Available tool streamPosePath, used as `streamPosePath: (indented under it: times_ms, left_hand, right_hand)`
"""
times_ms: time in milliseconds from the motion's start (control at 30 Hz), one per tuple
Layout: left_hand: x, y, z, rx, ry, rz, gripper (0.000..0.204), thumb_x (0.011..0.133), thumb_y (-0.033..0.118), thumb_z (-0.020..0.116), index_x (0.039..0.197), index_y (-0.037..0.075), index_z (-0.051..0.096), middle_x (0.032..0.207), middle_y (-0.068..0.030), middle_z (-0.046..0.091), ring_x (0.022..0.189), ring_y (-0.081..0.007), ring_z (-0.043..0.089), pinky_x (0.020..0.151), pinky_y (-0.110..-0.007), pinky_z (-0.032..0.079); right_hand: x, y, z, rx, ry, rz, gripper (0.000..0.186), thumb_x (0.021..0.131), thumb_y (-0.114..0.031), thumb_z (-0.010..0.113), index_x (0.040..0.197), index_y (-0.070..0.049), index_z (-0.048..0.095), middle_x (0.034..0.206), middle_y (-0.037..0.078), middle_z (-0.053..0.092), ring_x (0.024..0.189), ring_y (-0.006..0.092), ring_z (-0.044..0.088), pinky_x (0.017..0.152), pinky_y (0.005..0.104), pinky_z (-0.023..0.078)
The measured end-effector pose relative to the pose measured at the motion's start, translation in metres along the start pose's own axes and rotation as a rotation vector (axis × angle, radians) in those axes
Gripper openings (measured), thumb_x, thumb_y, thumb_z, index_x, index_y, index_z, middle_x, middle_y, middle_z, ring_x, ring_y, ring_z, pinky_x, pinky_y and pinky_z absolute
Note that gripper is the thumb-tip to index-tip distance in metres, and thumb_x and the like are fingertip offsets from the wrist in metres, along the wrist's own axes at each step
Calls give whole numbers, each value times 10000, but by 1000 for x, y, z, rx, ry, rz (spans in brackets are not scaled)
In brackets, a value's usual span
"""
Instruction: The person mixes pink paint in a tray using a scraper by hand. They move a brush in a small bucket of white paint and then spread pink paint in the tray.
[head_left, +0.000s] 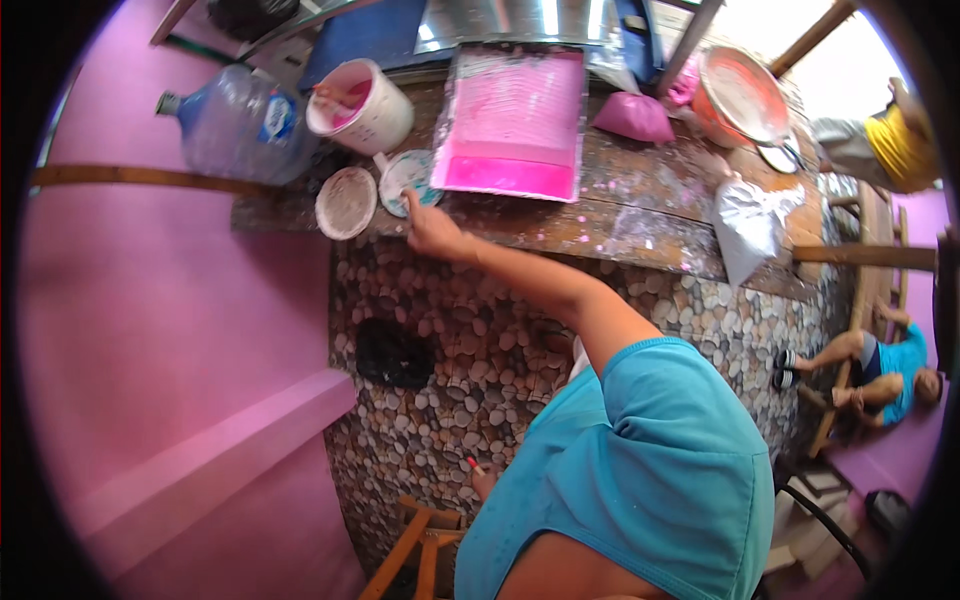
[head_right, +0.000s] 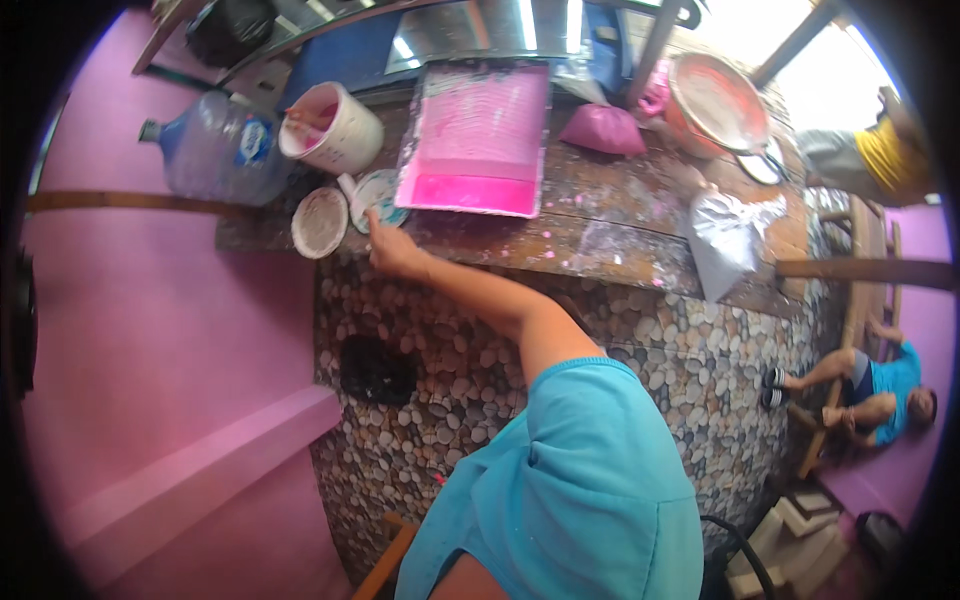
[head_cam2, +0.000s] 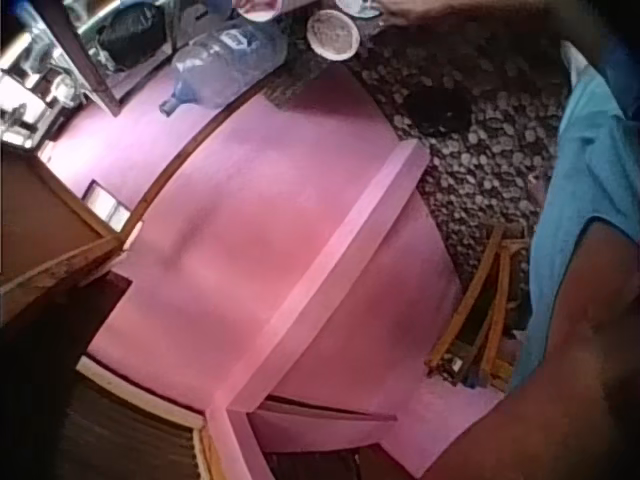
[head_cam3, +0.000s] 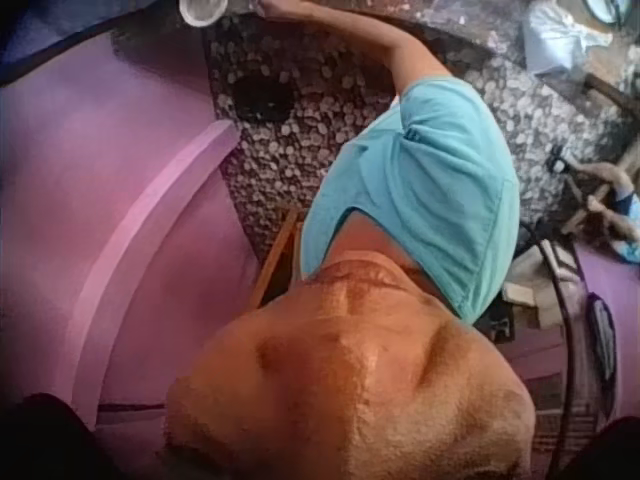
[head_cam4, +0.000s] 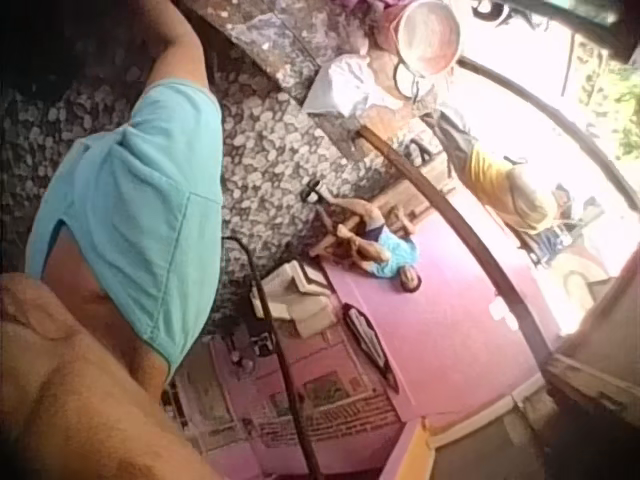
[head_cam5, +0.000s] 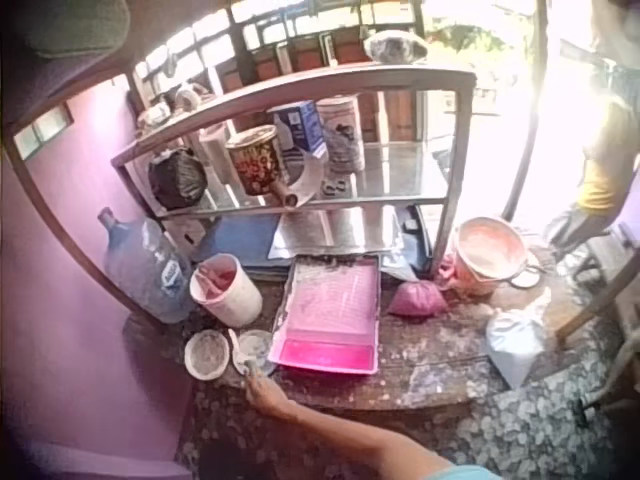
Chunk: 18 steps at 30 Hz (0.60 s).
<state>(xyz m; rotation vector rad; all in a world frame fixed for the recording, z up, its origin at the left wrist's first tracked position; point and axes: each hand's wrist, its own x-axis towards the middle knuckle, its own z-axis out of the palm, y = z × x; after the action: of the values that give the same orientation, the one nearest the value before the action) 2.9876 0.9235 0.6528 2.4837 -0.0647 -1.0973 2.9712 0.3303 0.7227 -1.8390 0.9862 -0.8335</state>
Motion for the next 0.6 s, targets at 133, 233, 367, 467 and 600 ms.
streamPosePath:
  times_ms: [133,233,367,467,600]
  left_hand:
    - [34,17,-3,37,-55,77,148,745,54,716,792,22,580,701,-72,597,593,-164,564,548,-294,446]
    - [54,41,2,88,-97,120,148,753,101,711,787,26,588,683,-62,598,589,-152,559,535,-293,442]
    - [73,68,16,112,-145,170,182,784,200,685,817,41,604,685,-44,604,586,-136,551,522,-285,441]
    - [79,85,24,81,-168,199,230,807,275,665,840,52,617,687,-30,608,583,-124,545,513,-279,441]
    - [86,150,40,-27,-194,288,309,838,375,639,871,67,633,689,-11,613,580,-108,537,501,-271,440]
  right_hand:
    - [-80,-15,-62,152,50,14,712,760,-95,660,1320,-85,221,774,206,597,674,401,579,589,477,435]
    - [-103,6,-112,124,177,-30,641,766,-80,663,1295,-79,301,766,185,597,674,370,597,588,437,453]
    - [-125,13,-176,59,280,86,590,755,-162,685,1244,-98,362,735,125,594,636,284,603,591,385,474]
    - [-132,13,-203,-57,274,197,533,738,-209,680,1181,-137,392,779,109,598,681,267,607,605,388,472]
    - [-139,18,-263,-171,187,345,418,802,-153,558,1189,-169,402,808,156,607,735,355,610,656,441,479]
